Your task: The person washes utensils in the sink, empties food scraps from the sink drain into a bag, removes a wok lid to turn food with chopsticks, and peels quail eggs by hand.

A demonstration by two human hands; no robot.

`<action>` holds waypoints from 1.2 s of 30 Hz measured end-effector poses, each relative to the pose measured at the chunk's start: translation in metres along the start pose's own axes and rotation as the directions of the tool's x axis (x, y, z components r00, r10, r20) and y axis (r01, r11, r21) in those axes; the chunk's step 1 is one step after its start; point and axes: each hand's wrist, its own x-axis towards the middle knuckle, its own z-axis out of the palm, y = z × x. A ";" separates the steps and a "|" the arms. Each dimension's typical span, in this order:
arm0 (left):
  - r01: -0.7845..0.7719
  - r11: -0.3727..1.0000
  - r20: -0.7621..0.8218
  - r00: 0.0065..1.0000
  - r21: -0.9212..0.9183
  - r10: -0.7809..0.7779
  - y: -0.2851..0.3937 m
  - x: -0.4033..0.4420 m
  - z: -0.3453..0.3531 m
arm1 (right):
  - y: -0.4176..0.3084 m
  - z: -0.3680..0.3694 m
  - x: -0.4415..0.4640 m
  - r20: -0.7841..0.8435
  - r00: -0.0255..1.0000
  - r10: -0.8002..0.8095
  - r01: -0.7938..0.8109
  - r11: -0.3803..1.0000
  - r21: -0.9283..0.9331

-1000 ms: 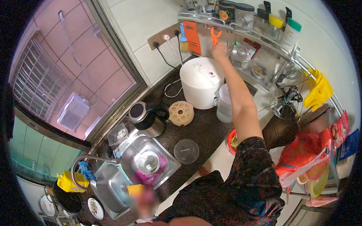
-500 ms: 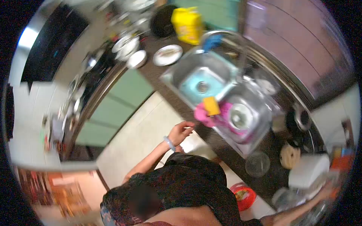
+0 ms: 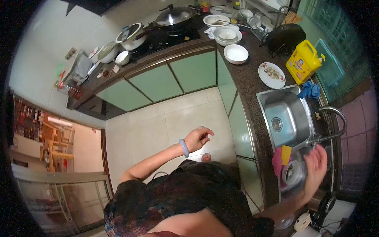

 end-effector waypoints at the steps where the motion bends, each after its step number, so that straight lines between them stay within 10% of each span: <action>1: -0.005 1.000 -0.040 0.999 -0.030 0.004 0.001 0.006 -0.016 | -0.001 0.024 0.021 0.099 0.995 0.000 -0.003 1.000 0.027; 6: 0.056 0.983 -0.124 0.989 -0.174 -0.079 -0.010 0.050 -0.079 | 0.037 0.159 0.129 0.526 0.834 0.169 -0.325 0.920 0.218; 7: 0.056 0.982 -0.122 0.989 -0.183 -0.079 -0.018 0.057 -0.085 | 0.114 0.183 0.151 0.465 0.881 0.089 0.025 0.972 -0.234; 8: 0.075 0.982 -0.149 0.984 -0.172 -0.101 -0.027 0.065 -0.090 | 0.173 0.200 0.179 0.456 0.890 -0.030 0.345 0.699 -0.626; 9: 0.092 0.984 -0.181 0.976 -0.150 -0.118 -0.036 0.074 -0.100 | 0.164 0.223 0.190 0.457 0.888 -0.045 0.355 0.698 -0.621; 12: -0.078 0.986 -0.303 0.946 0.147 0.119 -0.091 0.094 -0.124 | 0.107 0.303 0.215 0.607 0.789 -0.093 0.383 0.848 -0.367; 14: 0.109 0.982 -0.294 0.954 0.156 -0.059 -0.109 0.101 -0.153 | 0.081 0.352 0.258 0.581 0.808 0.100 0.005 0.984 -0.176; 18: 0.373 0.919 -0.283 0.902 0.129 -0.326 -0.136 0.117 -0.208 | 0.042 0.467 0.357 0.634 0.763 -0.127 0.079 0.991 0.104; 24: 0.462 0.883 -0.326 0.850 0.084 -0.414 -0.171 0.140 -0.255 | -0.070 0.667 0.440 0.825 0.535 -0.181 -0.301 0.872 0.386; 27: 0.414 0.878 -0.361 0.801 -0.242 -0.477 -0.182 0.153 -0.270 | -0.085 0.766 0.475 0.826 0.543 -0.148 -0.426 0.800 0.423; 36: 0.325 0.894 -0.314 0.852 -0.309 -0.419 -0.264 0.190 -0.356 | -0.126 0.931 0.521 0.791 0.576 0.207 -0.711 0.604 0.360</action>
